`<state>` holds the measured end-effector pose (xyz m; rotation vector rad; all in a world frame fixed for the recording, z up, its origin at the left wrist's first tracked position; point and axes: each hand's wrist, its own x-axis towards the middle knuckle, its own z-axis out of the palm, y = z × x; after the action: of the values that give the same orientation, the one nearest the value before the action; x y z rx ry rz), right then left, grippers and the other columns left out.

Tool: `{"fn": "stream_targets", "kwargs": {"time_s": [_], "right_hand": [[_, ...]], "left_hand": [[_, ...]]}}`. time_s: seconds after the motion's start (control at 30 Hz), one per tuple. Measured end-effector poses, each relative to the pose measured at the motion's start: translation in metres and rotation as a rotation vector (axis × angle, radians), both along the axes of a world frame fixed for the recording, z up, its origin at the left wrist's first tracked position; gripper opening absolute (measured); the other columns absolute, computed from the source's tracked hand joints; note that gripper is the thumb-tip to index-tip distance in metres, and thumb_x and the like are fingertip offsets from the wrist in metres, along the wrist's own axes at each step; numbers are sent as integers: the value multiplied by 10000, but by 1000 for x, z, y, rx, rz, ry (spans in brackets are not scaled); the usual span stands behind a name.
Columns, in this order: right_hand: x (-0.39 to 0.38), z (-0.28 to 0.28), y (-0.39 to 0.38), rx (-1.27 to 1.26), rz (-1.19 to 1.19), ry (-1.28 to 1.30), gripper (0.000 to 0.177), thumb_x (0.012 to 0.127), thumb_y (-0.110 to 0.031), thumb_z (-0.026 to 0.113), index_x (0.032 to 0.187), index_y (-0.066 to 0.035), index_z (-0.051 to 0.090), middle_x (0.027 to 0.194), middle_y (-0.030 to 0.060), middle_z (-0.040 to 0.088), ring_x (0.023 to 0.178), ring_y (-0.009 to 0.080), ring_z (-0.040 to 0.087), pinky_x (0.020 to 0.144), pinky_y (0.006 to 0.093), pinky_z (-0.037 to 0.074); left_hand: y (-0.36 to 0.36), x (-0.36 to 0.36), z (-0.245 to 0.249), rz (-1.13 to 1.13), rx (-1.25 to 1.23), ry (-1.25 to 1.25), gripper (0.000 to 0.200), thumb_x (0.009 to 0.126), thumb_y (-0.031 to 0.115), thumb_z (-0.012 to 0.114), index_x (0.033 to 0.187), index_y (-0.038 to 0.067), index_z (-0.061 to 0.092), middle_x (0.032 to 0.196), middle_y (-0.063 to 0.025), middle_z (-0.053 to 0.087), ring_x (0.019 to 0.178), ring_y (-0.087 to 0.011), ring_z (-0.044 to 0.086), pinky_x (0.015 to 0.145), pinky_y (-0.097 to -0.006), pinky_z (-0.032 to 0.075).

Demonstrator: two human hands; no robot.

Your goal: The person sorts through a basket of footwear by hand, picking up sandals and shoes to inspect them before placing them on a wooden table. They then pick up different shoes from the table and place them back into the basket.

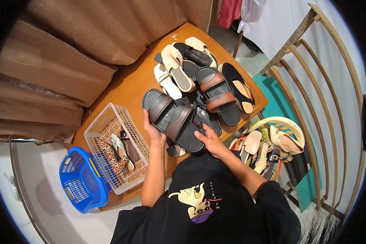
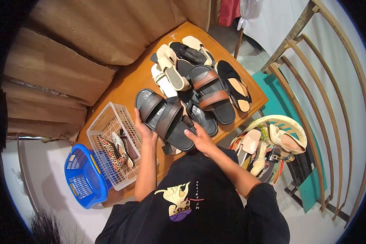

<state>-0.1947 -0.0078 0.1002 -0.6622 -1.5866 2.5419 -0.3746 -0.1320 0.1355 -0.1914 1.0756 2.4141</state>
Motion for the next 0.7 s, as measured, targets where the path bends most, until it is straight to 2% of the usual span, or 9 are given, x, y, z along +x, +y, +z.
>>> {"fn": "stream_targets", "kwargs": {"time_s": [0.13,0.2,0.27,0.3,0.37,0.43,0.53,0.57,0.7], "right_hand": [[15,-1,-5,13,-36,-31,437,996,-175,629,1369,5,491,1295,76,575,1192,150,513,1042,297,386],[21,-5,-12,-56,-59,-14,430,993,-173,634,1358,6,493,1292,84,575,1195,156,515,1041,303,388],[31,-1,-13,-121,-89,2,424,990,-171,639,1346,7,494,1288,92,575,1197,161,518,1040,308,390],[36,13,-11,-131,-24,-28,475,966,-174,668,1360,10,476,1301,115,567,1198,177,526,1037,323,401],[45,18,-11,-140,35,-66,529,943,-176,697,1374,14,457,1315,137,558,1200,193,534,1034,339,411],[50,15,-16,208,59,17,816,856,-204,789,1478,19,310,1361,186,528,1235,229,538,1047,370,422],[54,33,-27,286,-91,71,1060,777,-198,848,1539,15,142,1396,205,505,1281,261,525,1075,389,411],[57,45,-31,363,-107,34,1133,737,-160,871,1565,-51,105,1418,155,458,1312,268,469,1122,402,346],[74,59,-62,447,-208,117,1173,699,-136,879,1570,-68,97,1429,151,439,1328,266,449,1135,385,327]], "left_hand": [[-10,16,-20,-178,59,-45,633,1002,542,513,1337,6,549,1287,-168,638,1151,-309,631,1023,-448,489],[-10,34,-25,-171,57,-69,566,981,463,597,1330,20,555,1251,-157,651,1125,-300,638,1000,-442,506],[-7,53,-30,-155,-204,126,525,926,295,713,1343,31,532,1232,-129,648,1116,-272,640,979,-423,520],[-9,55,-16,-207,-199,49,534,866,134,758,1334,38,521,1209,-113,641,1094,-256,645,943,-405,540],[-13,58,-10,-256,-228,66,521,863,118,752,1324,36,523,1205,-118,640,1088,-257,646,932,-402,546],[-17,66,-7,-307,-258,82,509,861,102,746,1315,34,526,1200,-123,639,1082,-259,647,920,-399,553],[-24,84,-3,-355,-283,93,509,853,75,744,1310,30,523,1203,-128,635,1076,-255,648,912,-386,558],[-28,90,-4,-391,-256,88,520,851,68,746,1316,32,517,1210,-126,633,1083,-256,646,920,-388,555],[-43,114,3,-460,-244,115,546,853,45,741,1342,44,497,1239,-118,623,1118,-253,631,949,-386,539]]}}
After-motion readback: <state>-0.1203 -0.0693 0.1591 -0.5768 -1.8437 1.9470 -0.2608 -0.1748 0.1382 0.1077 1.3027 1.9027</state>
